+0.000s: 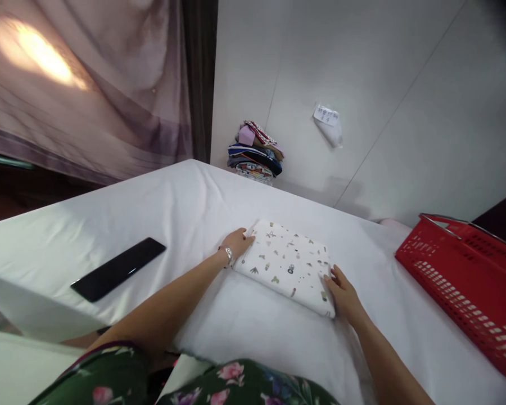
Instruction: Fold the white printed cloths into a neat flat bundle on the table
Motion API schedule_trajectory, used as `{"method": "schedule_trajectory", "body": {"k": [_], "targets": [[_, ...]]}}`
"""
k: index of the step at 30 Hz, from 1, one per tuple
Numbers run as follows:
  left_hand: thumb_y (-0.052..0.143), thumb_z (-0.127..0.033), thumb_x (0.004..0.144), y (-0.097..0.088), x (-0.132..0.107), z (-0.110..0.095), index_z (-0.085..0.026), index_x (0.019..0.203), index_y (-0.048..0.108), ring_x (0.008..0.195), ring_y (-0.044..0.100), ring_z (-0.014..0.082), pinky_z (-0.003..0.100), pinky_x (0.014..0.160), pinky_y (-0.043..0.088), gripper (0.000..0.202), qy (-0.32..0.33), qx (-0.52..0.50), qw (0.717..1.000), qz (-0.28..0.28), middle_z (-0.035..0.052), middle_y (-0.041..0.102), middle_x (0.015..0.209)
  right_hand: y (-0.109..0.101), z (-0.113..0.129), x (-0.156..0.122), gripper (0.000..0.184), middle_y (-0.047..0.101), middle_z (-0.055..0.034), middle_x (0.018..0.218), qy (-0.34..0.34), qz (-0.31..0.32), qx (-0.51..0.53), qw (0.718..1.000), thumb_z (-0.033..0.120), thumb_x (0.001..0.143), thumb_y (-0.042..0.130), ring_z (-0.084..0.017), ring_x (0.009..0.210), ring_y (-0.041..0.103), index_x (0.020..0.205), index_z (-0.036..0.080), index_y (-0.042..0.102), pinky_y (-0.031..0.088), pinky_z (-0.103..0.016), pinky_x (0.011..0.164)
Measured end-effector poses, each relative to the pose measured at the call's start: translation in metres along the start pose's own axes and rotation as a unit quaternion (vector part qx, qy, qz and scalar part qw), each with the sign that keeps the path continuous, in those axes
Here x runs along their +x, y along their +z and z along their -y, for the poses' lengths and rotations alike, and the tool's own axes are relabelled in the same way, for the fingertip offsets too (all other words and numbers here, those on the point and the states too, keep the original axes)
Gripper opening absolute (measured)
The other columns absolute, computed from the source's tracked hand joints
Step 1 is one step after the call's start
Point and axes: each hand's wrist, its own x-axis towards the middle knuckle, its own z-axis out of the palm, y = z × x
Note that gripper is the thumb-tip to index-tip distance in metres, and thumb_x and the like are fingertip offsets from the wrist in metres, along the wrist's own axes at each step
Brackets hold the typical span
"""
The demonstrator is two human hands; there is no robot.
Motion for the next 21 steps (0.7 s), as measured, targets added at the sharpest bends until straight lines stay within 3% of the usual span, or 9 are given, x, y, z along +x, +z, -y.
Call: {"method": "schedule_trajectory", "body": {"k": [3, 10, 15, 18, 21], "targets": [[0.043, -0.055, 0.077, -0.002, -0.011, 0.0, -0.016, 0.121, 0.048, 0.099, 0.059, 0.0254, 0.033, 0.081, 0.044, 0.058, -0.003, 0.015, 1.0, 0.022, 0.0112, 0.064, 0.107, 0.003, 0.01, -0.001, 0.081, 0.045, -0.011, 0.132, 0.018, -0.005, 0.032, 0.999, 0.052, 0.073, 0.055, -0.022, 0.112, 0.052, 0.14, 0.017, 0.026, 0.045, -0.028, 0.089], [0.043, -0.058, 0.074, -0.003, -0.016, 0.0, -0.017, 0.11, 0.054, 0.096, 0.06, 0.0266, 0.032, 0.073, 0.045, 0.055, -0.018, 0.013, 0.998, 0.052, 0.0117, 0.063, 0.107, 0.0, 0.022, 0.012, 0.088, 0.052, -0.0135, 0.123, 0.077, -0.016, 0.013, 0.997, 0.056, 0.068, 0.059, -0.025, 0.103, 0.056, 0.14, 0.016, 0.025, 0.047, -0.034, 0.084], [0.044, -0.06, 0.074, -0.004, -0.02, -0.001, -0.019, 0.11, 0.052, 0.089, 0.061, 0.0261, 0.033, 0.071, 0.045, 0.055, -0.022, -0.004, 0.999, 0.046, 0.0097, 0.065, 0.1, -0.004, 0.021, 0.008, 0.094, 0.06, -0.0139, 0.111, 0.139, 0.043, 0.047, 0.988, 0.06, 0.066, 0.06, -0.024, 0.083, 0.064, 0.141, 0.021, 0.02, 0.052, -0.035, 0.065], [0.046, -0.057, 0.075, -0.004, -0.02, -0.003, -0.019, 0.11, 0.05, 0.084, 0.063, 0.0249, 0.033, 0.07, 0.045, 0.052, -0.021, -0.031, 0.999, 0.032, 0.0088, 0.065, 0.095, -0.003, 0.027, 0.002, 0.094, 0.058, -0.0146, 0.115, 0.144, 0.061, 0.06, 0.986, 0.056, 0.066, 0.063, -0.024, 0.085, 0.064, 0.141, 0.022, 0.019, 0.052, -0.035, 0.068], [0.05, -0.052, 0.075, -0.001, -0.019, -0.003, -0.017, 0.112, 0.048, 0.085, 0.062, 0.0238, 0.033, 0.072, 0.046, 0.051, -0.036, -0.088, 0.995, 0.03, 0.0093, 0.064, 0.095, -0.004, 0.03, 0.001, 0.088, 0.057, -0.0137, 0.117, 0.106, 0.049, 0.074, 0.99, 0.049, 0.068, 0.064, -0.023, 0.09, 0.063, 0.14, 0.02, 0.023, 0.051, -0.034, 0.076]]}}
